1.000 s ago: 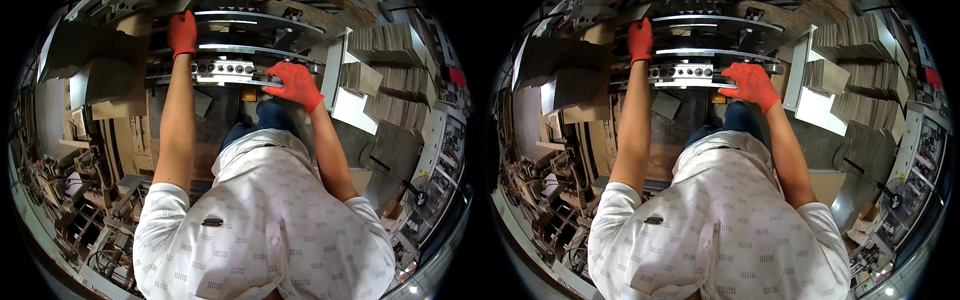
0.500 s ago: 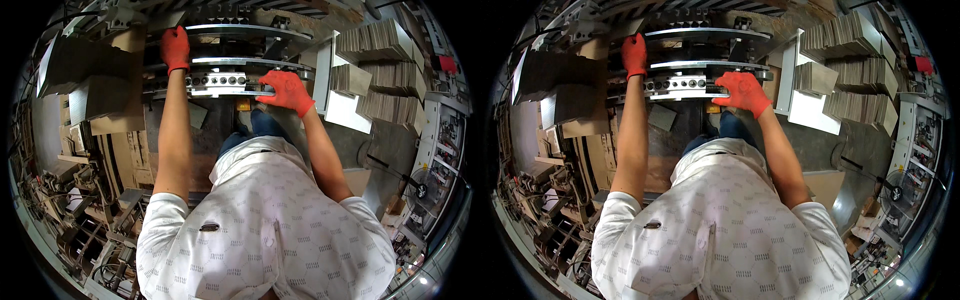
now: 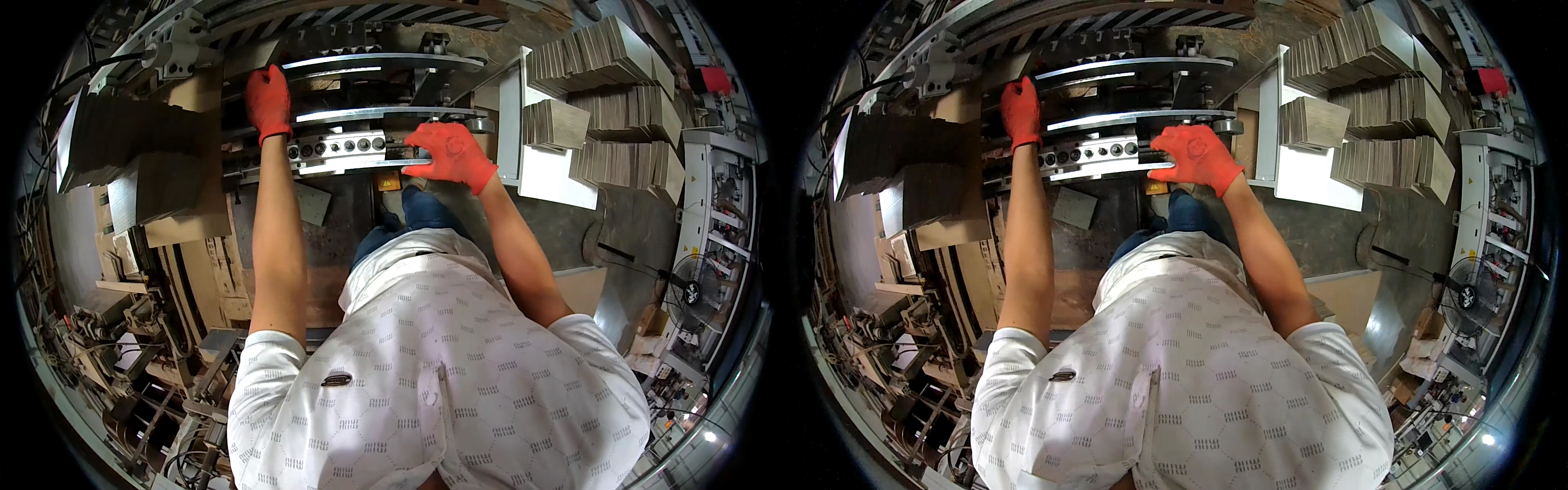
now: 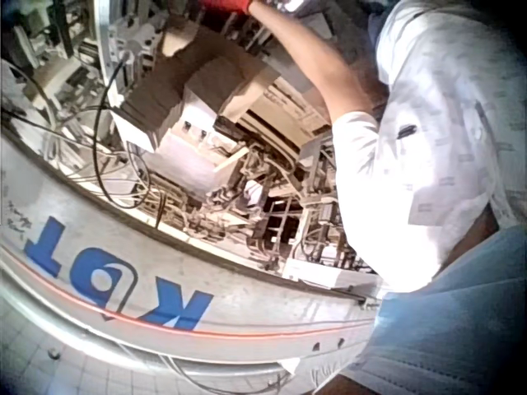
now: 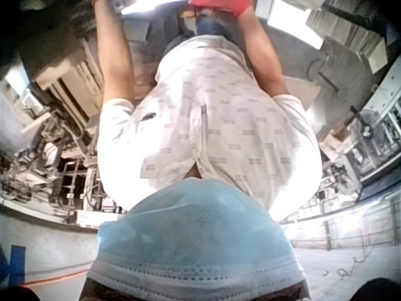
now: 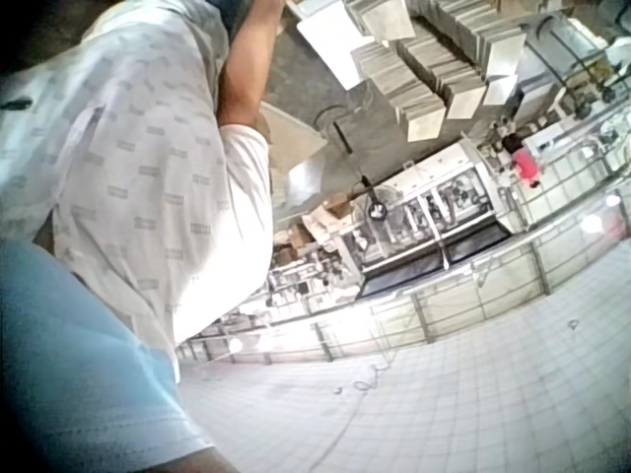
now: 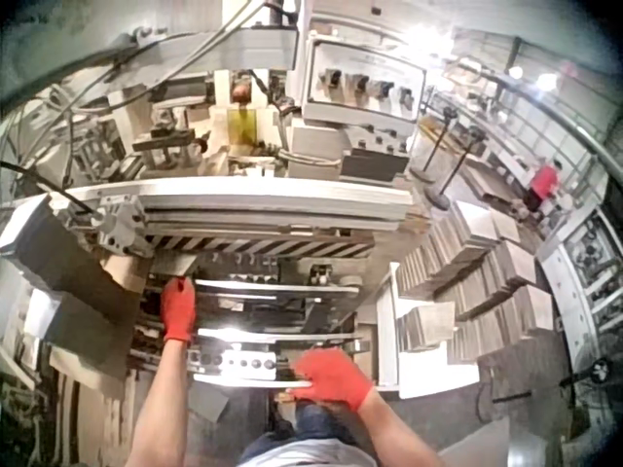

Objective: The person, wearing red gloves, handles stacks of rectangular tiles at a processing machine, placing them into a feeder by hand and moving processed stacks to a side surface.

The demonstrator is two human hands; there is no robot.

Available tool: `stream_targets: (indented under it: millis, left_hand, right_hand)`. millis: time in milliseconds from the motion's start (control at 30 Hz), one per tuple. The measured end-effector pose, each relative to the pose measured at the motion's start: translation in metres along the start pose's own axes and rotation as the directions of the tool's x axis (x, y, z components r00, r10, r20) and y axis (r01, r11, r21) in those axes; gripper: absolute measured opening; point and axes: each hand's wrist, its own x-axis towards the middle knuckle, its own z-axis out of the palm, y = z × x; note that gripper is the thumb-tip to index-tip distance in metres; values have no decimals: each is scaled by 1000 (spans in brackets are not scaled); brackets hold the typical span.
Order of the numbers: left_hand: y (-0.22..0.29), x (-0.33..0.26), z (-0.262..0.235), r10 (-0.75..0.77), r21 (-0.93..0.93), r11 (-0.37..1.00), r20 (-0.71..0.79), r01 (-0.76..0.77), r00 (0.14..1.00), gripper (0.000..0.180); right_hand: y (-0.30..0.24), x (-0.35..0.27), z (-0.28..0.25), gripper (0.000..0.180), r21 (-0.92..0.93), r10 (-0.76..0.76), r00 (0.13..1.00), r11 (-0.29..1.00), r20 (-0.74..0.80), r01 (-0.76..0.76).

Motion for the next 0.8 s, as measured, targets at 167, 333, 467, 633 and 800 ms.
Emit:
stream_targets:
  millis: [167,333,467,633,800]
  left_hand:
    - [1,-2,-1,27,-7,1000,-24,-28,999,47]
    - [-1,-2,4,25,-5,1000,-31,-25,999,49]
    - [-1,1,6,32,-4,999,-27,-32,999,49]
    - [-4,0,1,56,-14,998,-43,-57,997,45]
    - [11,-9,3,56,6,998,-46,-56,997,42]
  right_hand:
    - [0,-1,3,50,-51,-21,1000,999,-22,20]
    - [1,-1,1,48,-26,-10,1000,1000,1,10]
    - [6,1,2,49,-20,-37,999,999,-32,36]
    - [3,4,2,48,-26,-91,996,996,-18,90]
    - [1,0,-4,44,-2,-130,990,991,-51,130]
